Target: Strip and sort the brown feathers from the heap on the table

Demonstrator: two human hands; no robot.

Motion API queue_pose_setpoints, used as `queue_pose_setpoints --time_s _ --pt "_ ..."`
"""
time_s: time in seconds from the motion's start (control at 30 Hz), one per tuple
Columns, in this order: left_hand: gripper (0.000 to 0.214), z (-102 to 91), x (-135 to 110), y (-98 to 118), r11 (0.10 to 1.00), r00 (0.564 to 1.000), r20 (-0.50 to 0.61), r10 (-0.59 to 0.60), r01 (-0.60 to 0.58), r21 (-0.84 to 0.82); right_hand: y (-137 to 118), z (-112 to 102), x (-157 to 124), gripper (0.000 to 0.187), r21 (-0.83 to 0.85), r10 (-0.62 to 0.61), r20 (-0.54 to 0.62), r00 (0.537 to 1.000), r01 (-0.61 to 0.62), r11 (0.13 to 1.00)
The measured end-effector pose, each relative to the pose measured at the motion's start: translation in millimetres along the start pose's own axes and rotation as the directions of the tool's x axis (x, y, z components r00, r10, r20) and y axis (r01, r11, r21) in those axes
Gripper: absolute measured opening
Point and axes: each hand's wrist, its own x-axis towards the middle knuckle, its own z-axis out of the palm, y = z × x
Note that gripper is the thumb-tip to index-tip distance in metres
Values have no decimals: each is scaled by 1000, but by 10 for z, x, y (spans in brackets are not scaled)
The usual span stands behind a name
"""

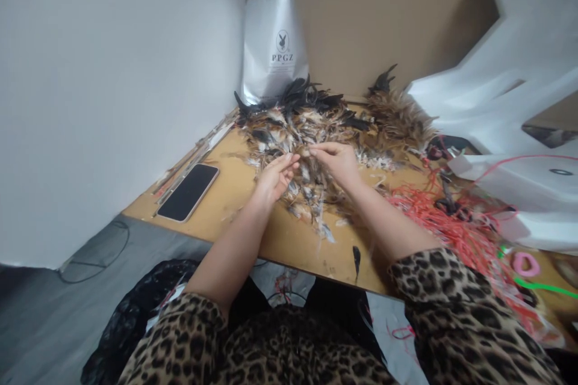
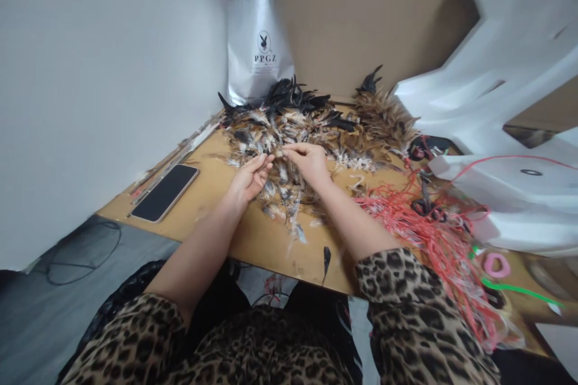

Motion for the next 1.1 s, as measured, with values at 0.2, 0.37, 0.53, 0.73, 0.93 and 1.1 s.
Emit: queue_pose_setpoints --time_s 0.2,0.37,0.53,0.73,0.93,1.1 --pt "11 43 -35 -51 997 997 65 -29 24 73 113 27 -251 20 82 0 -20 1000 2 997" --pt "15 48 -25 -68 959 990 65 126 -138 248 83 -30 -229 25 34 109 177 978 -116 993" --pt "17 99 -71 -83 820 967 108 230 -253 513 -36 -269 -124 24 -146 176 273 946 -140 979" --pt "16 150 -133 -110 757 965 172 197 -261 598 -27 -364 -122 23 -259 251 431 867 -148 955" --pt "18 133 -111 -114 874 983 110 147 -181 451 5 -280 -142 23 -154 300 377 876 -260 953" --pt "19 81 -85 -106 955 996 90 3 -29 296 51 -186 -138 30 298 382 258 887 -450 842"
